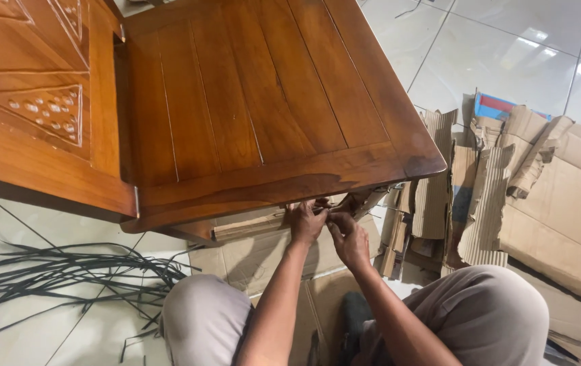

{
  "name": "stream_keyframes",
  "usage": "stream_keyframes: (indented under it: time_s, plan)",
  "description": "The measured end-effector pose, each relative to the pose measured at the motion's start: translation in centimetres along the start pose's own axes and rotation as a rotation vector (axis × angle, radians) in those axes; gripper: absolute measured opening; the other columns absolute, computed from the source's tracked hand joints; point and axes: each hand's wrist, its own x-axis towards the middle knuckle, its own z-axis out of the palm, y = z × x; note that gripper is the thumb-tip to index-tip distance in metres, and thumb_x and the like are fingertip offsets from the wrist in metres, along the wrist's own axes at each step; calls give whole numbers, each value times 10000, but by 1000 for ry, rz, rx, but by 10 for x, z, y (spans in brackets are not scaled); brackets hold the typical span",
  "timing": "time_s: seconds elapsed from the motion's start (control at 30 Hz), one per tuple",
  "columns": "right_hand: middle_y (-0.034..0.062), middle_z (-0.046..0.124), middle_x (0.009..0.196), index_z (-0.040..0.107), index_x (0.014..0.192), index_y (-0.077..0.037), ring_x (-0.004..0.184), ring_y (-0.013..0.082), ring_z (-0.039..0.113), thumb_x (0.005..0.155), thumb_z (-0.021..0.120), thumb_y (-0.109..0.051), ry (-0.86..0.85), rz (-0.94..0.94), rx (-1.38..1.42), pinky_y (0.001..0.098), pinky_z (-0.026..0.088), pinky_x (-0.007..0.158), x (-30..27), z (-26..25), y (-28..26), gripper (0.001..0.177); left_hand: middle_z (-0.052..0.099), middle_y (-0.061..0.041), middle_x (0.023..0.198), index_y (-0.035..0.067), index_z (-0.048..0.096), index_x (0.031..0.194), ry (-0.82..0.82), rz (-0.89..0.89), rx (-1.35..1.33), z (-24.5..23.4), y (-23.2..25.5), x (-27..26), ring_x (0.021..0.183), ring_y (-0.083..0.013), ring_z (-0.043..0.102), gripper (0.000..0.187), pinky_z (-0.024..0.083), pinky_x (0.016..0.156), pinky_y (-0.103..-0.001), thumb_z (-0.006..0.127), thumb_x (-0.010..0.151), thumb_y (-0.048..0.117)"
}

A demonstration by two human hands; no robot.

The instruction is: Wrapping and tying black plastic strips around the frame of a wooden chair

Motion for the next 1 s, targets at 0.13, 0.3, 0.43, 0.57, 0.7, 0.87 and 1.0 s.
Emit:
stream_keyframes:
  time_s: [0.13,0.3,0.43,0.57,0.7,0.87,1.0]
  plan:
    - [16,791,842,796,951,-282,783,253,774,879,764,-236,245,-373,-171,390,618,687,10,11,28,91,791,57,951,285,776,983,-13,6,5,0,-1,0,1003,-230,748,193,217,1220,-541,779,790,282]
    - [19,700,1060,736,946,-235,878,301,739,878,697,-114,347,-629,-333,413,623,713,13,10,18,144,794,-37,965,210,783,997,-41,27,3,-3,-1,0,1000,-312,741,193,271,1193,-560,780,804,224]
    - [74,712,1176,724,949,-190,946,373,722,878,664,-52,311,-608,-254,472,622,740,23,14,28,166,791,-7,966,236,778,998,-71,6,-23,-4,-5,0,1014,-290,737,172,280,1193,-560,751,829,239]
    - [76,720,822,763,975,-247,810,332,737,905,704,-211,305,-402,-313,456,609,706,29,20,36,98,779,26,848,269,785,912,-23,-22,0,-12,7,-2,926,-272,751,152,405,1098,-520,780,762,249]
    - [169,725,771,770,941,-174,803,411,719,915,724,-323,285,-226,-224,527,575,693,32,21,31,158,776,19,799,270,784,857,16,2,-32,-33,35,-9,873,-276,760,130,501,983,-487,785,728,263]
    - [187,723,740,770,925,-145,782,423,726,916,701,-347,281,-107,-262,529,571,702,37,26,38,213,764,14,736,283,788,796,44,19,-4,-32,32,-8,820,-293,755,98,555,890,-453,788,701,261]
    - [216,694,703,778,926,-107,765,452,705,903,710,-271,287,-219,-251,554,560,681,29,23,20,180,767,3,724,280,797,782,49,9,-29,-35,32,-12,807,-285,757,84,581,816,-411,795,703,249]
